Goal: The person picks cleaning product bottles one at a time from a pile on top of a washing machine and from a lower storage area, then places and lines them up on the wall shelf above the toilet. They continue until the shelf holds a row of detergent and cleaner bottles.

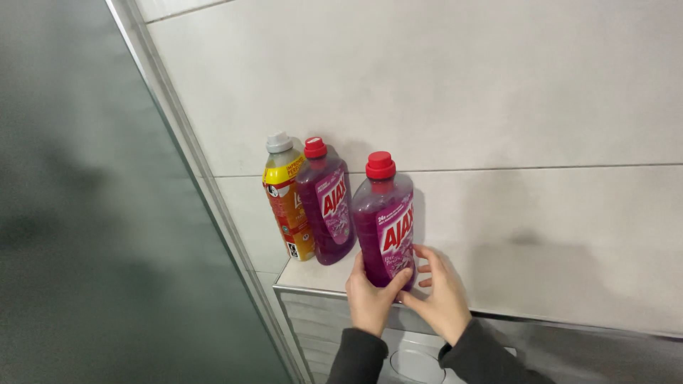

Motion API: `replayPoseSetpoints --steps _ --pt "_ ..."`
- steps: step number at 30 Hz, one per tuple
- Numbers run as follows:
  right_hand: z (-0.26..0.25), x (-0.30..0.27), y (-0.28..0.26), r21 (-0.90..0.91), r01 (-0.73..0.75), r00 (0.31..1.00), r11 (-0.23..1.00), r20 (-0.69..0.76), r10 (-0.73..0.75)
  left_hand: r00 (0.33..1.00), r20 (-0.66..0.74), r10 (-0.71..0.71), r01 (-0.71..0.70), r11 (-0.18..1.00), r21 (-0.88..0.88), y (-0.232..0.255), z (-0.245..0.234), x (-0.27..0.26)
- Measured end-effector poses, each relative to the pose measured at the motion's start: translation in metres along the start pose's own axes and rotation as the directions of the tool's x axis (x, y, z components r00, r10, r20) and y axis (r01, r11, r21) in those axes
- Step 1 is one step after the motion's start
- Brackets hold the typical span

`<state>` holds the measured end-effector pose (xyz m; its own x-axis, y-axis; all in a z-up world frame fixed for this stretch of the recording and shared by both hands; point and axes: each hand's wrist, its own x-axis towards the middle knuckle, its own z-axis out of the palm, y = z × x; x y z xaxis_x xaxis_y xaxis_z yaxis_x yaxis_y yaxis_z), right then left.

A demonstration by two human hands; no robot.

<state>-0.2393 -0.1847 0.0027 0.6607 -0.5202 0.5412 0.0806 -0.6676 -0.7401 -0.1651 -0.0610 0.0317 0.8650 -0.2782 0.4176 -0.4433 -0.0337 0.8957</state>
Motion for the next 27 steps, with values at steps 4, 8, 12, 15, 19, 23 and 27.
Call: replayPoseSetpoints --steps 4,8,12,15,19,23,27 --pt "0.018 -0.003 -0.003 -0.021 0.039 0.998 0.999 -0.048 -0.039 0.998 0.040 -0.041 0.043 0.998 -0.037 -0.012 -0.034 0.007" --pt "0.034 0.006 -0.008 -0.166 0.135 0.971 0.977 -0.174 -0.164 0.942 -0.308 0.132 -0.056 0.968 0.245 -0.061 -0.063 0.043" --pt "0.046 0.023 -0.011 -0.119 0.119 0.983 0.986 -0.128 -0.134 0.941 -0.324 0.102 0.031 0.924 0.381 -0.100 -0.072 0.075" --pt "0.063 0.045 0.003 -0.115 0.081 0.989 0.990 -0.115 -0.094 0.948 -0.310 0.064 0.066 0.918 0.392 -0.106 -0.071 0.087" --pt "0.083 0.067 0.019 -0.146 0.033 0.995 0.989 -0.087 -0.046 0.958 -0.287 0.020 0.089 0.928 0.362 -0.108 -0.075 0.098" --pt "0.099 0.085 0.032 -0.200 0.028 0.998 0.979 -0.055 -0.040 0.971 -0.237 0.016 0.069 0.935 0.348 -0.117 -0.073 0.107" --pt "0.100 0.090 0.018 -0.141 0.019 1.000 0.990 -0.013 -0.021 0.971 -0.239 -0.017 0.099 0.937 0.336 -0.108 -0.073 0.103"
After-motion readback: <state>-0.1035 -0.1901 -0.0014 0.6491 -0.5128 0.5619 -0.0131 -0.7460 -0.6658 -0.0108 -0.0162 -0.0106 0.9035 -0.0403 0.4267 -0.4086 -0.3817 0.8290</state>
